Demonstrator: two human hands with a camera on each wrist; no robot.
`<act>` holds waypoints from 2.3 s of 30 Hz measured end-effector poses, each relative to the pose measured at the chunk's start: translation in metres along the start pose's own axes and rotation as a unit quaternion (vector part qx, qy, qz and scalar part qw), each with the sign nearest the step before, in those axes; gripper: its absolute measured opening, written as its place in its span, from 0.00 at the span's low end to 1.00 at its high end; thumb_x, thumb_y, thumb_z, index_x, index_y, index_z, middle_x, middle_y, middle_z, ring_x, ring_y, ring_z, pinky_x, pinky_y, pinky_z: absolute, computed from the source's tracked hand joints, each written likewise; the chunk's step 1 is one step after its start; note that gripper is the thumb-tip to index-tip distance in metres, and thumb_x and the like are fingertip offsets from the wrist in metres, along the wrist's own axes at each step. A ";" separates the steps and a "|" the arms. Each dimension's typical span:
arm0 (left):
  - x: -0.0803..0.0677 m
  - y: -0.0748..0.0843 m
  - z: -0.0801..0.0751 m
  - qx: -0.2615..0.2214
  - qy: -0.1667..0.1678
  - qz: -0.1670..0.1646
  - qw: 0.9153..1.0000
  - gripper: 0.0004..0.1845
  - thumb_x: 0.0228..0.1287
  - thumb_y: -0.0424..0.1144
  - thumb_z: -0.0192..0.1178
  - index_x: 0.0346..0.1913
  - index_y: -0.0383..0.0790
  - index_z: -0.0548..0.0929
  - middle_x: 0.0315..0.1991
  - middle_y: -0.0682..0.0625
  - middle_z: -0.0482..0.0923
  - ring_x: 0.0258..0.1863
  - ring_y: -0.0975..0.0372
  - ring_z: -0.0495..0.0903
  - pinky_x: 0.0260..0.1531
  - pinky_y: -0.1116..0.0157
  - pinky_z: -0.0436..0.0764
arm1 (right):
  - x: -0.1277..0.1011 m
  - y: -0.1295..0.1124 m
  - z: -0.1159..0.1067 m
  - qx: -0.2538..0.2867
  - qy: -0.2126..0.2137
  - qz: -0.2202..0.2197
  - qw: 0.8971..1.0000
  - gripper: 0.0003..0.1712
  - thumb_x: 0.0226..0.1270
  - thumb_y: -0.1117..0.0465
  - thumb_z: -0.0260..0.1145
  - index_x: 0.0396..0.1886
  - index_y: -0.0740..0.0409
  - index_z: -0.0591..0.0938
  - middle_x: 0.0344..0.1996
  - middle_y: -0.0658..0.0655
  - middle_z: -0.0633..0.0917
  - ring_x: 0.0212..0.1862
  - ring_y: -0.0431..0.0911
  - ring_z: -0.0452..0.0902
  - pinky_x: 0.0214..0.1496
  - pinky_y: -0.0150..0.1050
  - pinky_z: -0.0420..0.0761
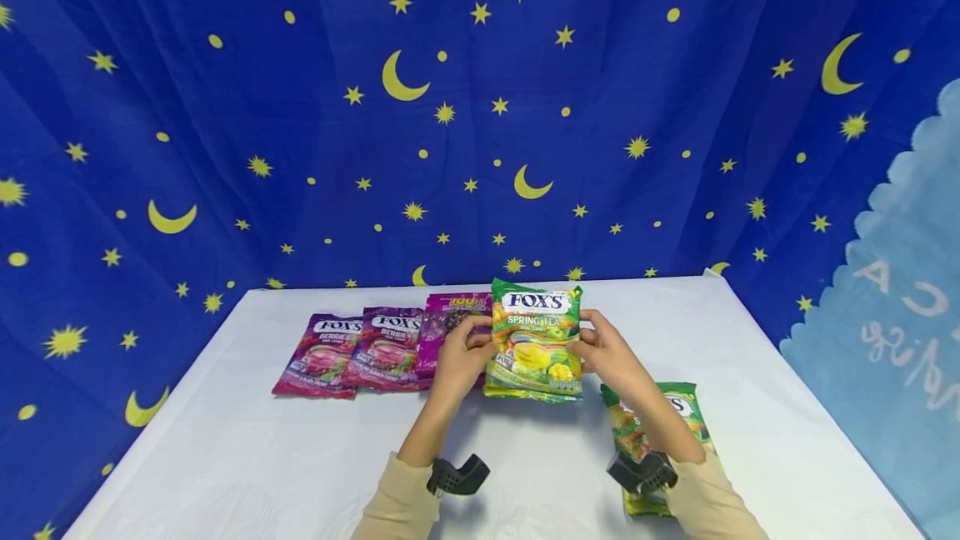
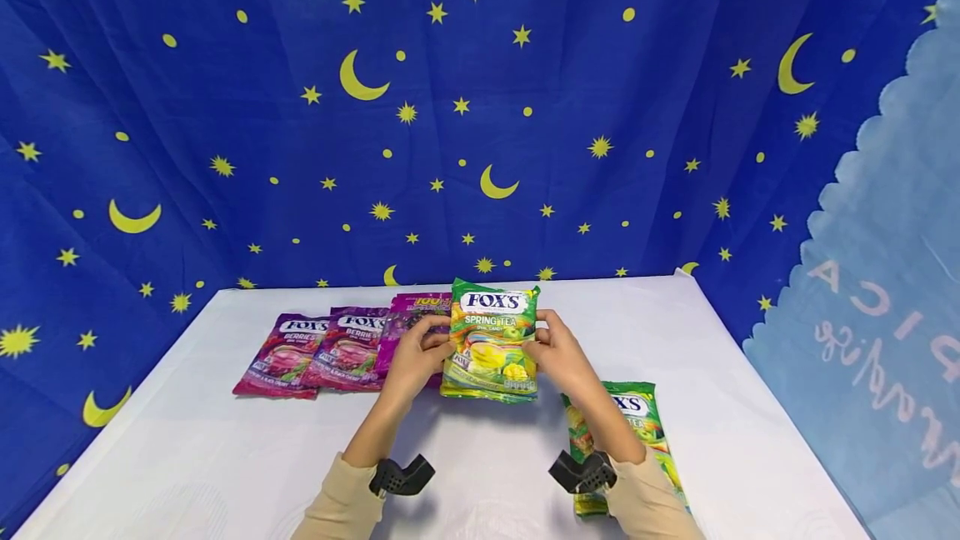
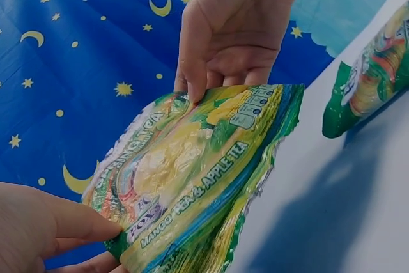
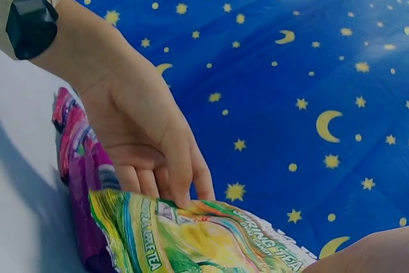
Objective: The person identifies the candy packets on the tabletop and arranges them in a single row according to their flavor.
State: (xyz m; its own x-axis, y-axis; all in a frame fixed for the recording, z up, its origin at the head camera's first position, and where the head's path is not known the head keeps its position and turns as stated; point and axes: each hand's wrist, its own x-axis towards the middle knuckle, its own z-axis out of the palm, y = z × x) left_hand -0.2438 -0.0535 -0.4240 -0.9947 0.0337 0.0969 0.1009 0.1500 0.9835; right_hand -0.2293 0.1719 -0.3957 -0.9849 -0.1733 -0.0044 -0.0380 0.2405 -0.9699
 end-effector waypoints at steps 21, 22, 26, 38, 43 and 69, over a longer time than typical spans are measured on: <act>0.035 0.009 0.026 0.258 -0.022 0.067 0.963 0.13 0.60 0.29 0.62 0.47 0.25 0.82 0.32 0.42 0.84 0.24 0.60 0.80 0.21 0.69 0.78 | 0.037 0.033 -0.024 -0.046 0.002 0.073 0.996 0.35 0.67 0.61 0.63 0.68 0.69 0.59 0.48 0.66 0.81 0.37 0.46 0.78 0.36 0.39 0.79; 0.037 0.010 0.028 0.270 -0.020 0.070 0.960 0.12 0.59 0.28 0.62 0.44 0.25 0.83 0.30 0.42 0.84 0.22 0.62 0.78 0.19 0.71 0.76 | 0.038 0.034 -0.025 -0.049 -0.001 0.076 0.996 0.36 0.67 0.61 0.63 0.68 0.69 0.59 0.48 0.65 0.82 0.36 0.46 0.77 0.36 0.39 0.79; 0.044 0.015 0.035 0.308 -0.018 0.062 0.949 0.07 0.55 0.24 0.60 0.22 0.29 0.82 0.14 0.49 0.72 0.11 0.66 0.62 0.09 0.73 0.62 | 0.047 0.038 -0.026 -0.046 -0.014 0.089 0.995 0.36 0.66 0.62 0.64 0.66 0.71 0.60 0.46 0.65 0.82 0.33 0.45 0.77 0.35 0.39 0.79; 0.061 0.016 0.056 0.492 0.000 0.059 0.869 0.07 0.50 0.32 0.72 0.27 0.34 0.83 0.25 0.42 0.82 0.24 0.54 0.81 0.19 0.61 0.80 | 0.066 0.057 -0.018 -0.091 -0.009 0.115 0.989 0.37 0.61 0.66 0.64 0.66 0.73 0.60 0.47 0.67 0.78 0.43 0.52 0.76 0.41 0.43 0.80; 0.058 0.013 0.064 0.530 0.023 0.068 0.845 0.09 0.47 0.32 0.74 0.30 0.34 0.84 0.30 0.40 0.83 0.28 0.51 0.84 0.24 0.59 0.83 | 0.071 0.063 -0.013 -0.119 0.004 0.108 0.987 0.35 0.60 0.66 0.65 0.65 0.73 0.63 0.49 0.70 0.77 0.47 0.56 0.75 0.48 0.49 0.78; 0.027 0.015 0.067 0.485 0.012 0.122 0.866 0.04 0.58 0.25 0.58 0.30 0.27 0.83 0.29 0.37 0.81 0.27 0.50 0.83 0.23 0.59 0.83 | 0.072 0.065 -0.011 -0.210 0.022 0.095 0.973 0.40 0.62 0.60 0.65 0.69 0.75 0.61 0.62 0.74 0.70 0.63 0.64 0.65 0.65 0.58 0.64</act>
State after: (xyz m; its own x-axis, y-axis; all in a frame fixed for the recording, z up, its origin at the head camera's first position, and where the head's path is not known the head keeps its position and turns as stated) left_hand -0.2675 0.0163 -0.4171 -0.9404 0.1626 0.2988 0.2647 0.9015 0.3425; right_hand -0.3043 0.1857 -0.4567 -0.9870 -0.0483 -0.1535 0.0883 0.6346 -0.7678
